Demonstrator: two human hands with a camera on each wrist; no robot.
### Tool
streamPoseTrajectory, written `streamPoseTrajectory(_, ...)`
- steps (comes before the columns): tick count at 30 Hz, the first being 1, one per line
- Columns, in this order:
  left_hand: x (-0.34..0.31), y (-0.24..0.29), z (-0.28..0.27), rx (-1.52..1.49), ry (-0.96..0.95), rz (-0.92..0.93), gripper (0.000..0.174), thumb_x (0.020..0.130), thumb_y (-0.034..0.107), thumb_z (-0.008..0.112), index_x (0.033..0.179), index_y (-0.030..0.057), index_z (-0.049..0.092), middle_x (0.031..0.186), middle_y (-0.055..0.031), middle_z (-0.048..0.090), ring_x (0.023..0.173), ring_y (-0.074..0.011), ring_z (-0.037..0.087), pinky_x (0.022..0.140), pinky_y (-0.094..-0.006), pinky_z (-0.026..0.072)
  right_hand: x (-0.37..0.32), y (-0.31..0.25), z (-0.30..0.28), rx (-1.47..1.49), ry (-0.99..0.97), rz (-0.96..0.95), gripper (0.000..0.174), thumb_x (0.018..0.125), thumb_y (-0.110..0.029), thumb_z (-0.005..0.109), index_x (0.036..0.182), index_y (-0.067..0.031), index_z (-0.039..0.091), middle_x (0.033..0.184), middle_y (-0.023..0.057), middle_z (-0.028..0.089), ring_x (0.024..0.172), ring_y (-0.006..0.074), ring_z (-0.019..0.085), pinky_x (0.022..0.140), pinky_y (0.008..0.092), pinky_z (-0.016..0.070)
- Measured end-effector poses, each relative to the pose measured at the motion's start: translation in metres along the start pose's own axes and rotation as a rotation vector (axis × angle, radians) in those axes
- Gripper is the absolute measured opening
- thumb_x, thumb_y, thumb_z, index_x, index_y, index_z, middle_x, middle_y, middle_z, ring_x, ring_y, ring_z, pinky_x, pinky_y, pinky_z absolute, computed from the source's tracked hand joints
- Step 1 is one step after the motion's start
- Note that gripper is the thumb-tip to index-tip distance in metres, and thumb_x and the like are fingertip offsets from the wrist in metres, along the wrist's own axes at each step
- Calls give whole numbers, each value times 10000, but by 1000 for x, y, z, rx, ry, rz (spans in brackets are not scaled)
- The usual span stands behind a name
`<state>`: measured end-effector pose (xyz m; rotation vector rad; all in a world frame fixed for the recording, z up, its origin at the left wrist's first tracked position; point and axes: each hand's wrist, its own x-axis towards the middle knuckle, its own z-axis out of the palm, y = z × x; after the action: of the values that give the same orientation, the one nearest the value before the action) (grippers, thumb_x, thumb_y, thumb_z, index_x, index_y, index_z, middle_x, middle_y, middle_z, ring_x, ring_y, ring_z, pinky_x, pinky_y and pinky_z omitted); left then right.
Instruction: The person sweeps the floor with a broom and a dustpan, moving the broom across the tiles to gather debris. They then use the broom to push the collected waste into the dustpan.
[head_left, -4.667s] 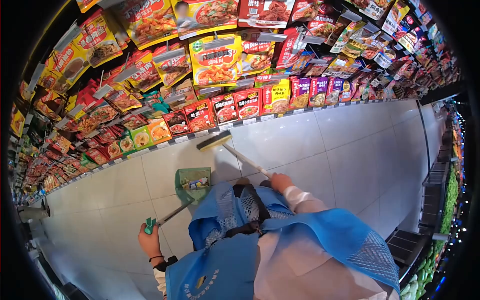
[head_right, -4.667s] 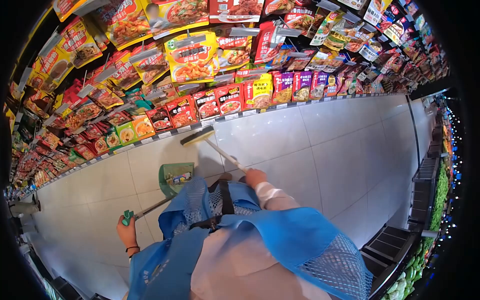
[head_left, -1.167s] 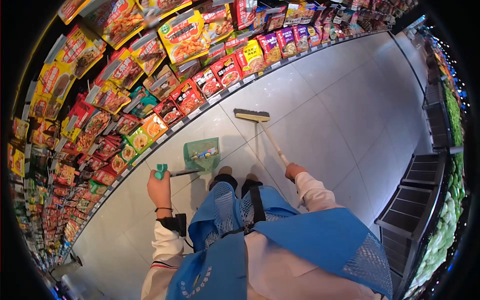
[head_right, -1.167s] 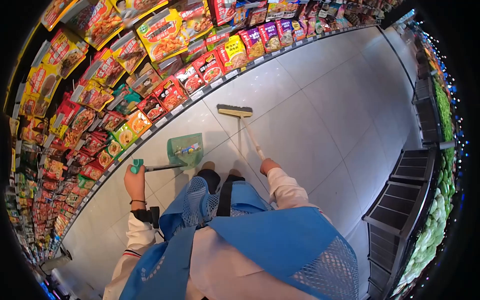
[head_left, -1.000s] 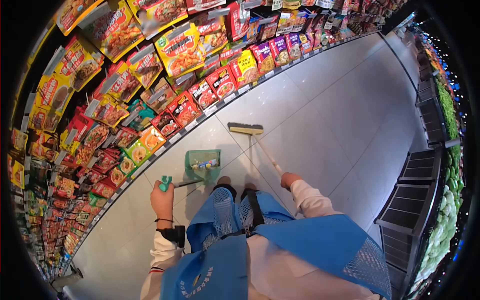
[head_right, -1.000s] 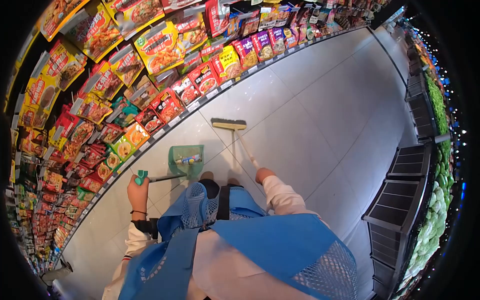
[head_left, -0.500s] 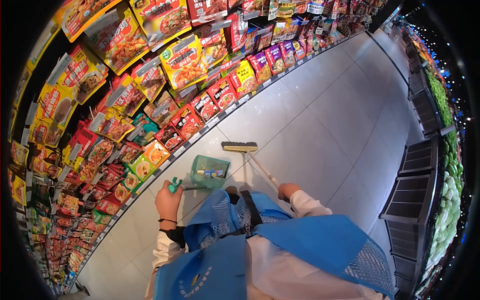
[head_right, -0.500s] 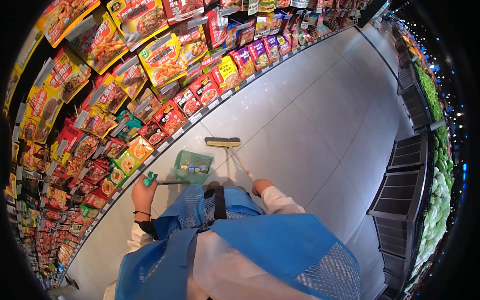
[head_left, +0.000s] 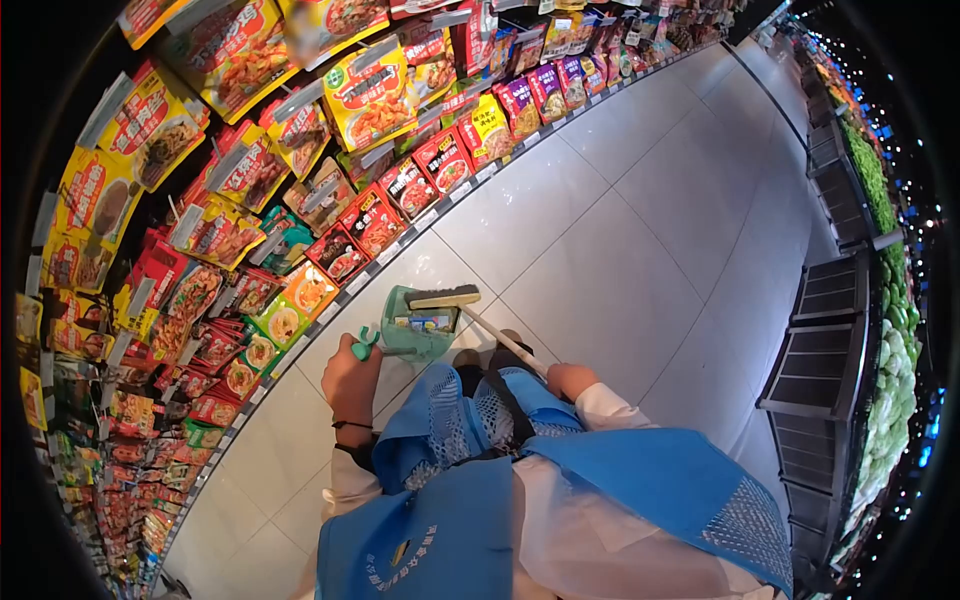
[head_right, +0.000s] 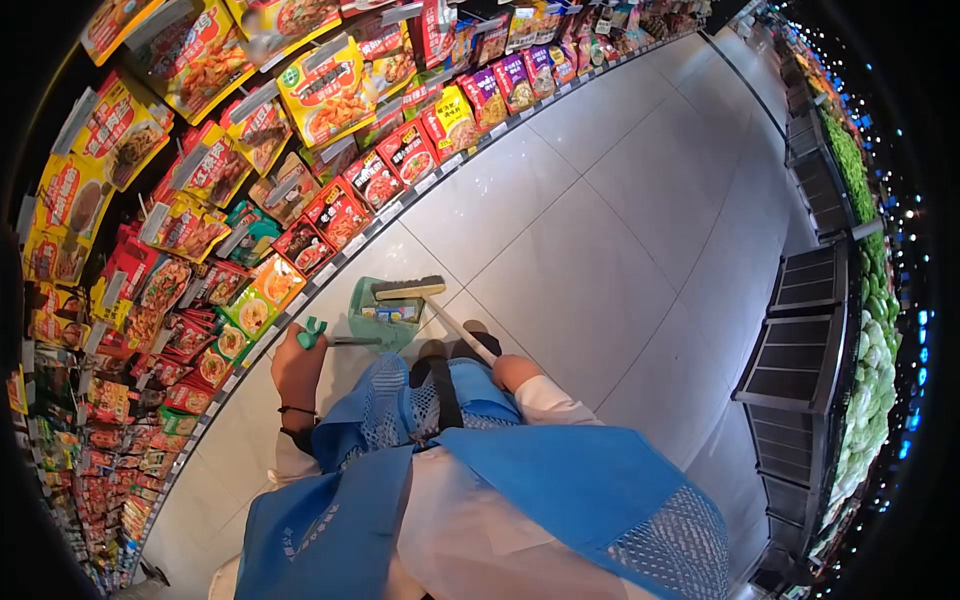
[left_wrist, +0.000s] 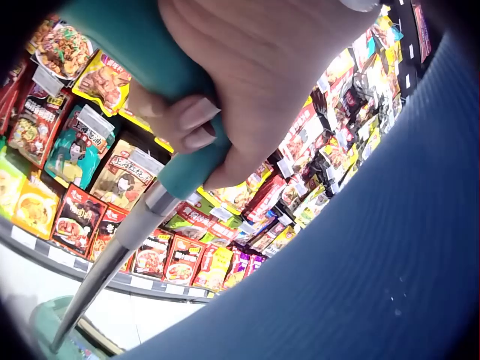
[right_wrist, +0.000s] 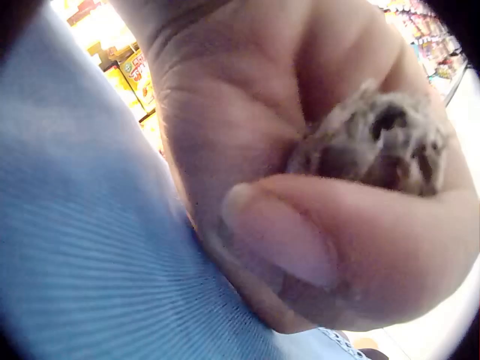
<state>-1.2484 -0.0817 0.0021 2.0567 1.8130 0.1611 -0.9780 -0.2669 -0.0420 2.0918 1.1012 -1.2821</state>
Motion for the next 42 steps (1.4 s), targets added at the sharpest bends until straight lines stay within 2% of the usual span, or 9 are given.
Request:
streamPoseTrajectory(4,-3,-10,11,-7,151,120,263,733,337,629,802,111,516,642,-132,600,636,-348,599,570,-451,469,9,4,7,86,77,-14,326,689,-195,604,964,-27,651,983,192,639,920,350,618,786,423,492)
streamPoseTrajectory(8,-4,-11,11,-11,164,124,268,723,340,631,791,109,512,626,-128,591,619,-339,596,558,-442,468,7,17,5,197,245,-32,306,677,-141,544,934,-27,663,930,234,629,880,355,613,771,422,488)
streamPoseTrajectory(11,-4,-9,9,-10,149,127,271,724,341,630,789,107,508,630,-126,594,622,-340,596,553,-441,466,-24,22,-4,220,392,-20,241,684,-135,551,878,-32,653,841,214,637,812,349,621,717,428,493)
streamPoseTrajectory(15,0,-12,12,-12,102,111,280,728,347,627,793,104,505,638,-122,597,633,-341,597,556,-444,463,-48,25,-7,45,578,-51,201,688,-143,578,875,-81,620,745,171,623,730,356,607,639,452,479)
streamPoseTrajectory(20,0,-9,7,-46,52,74,280,736,351,618,798,102,505,647,-131,599,648,-354,595,573,-450,460,-75,-13,-27,-94,704,-160,157,706,-103,558,854,-96,612,685,129,616,642,331,606,547,444,467)
streamPoseTrajectory(26,-2,-9,4,-85,46,47,274,739,346,611,802,101,505,656,-145,597,661,-372,588,587,-458,456,-62,-20,-19,-165,726,-305,122,711,-100,557,824,-77,599,647,127,599,613,324,597,527,434,457)
streamPoseTrajectory(32,-2,-11,9,-84,117,76,277,726,342,613,788,99,494,650,-144,593,644,-369,581,574,-461,449,-88,-25,-26,-187,727,-360,153,698,-70,558,848,-66,586,637,126,593,604,324,591,540,423,453)
streamPoseTrajectory(42,-5,-7,11,24,144,43,286,736,353,612,830,112,491,644,-138,601,629,-361,590,570,-454,453,-125,-40,-26,-257,541,-305,222,692,-91,601,906,-54,558,655,117,607,619,314,610,565,406,474)
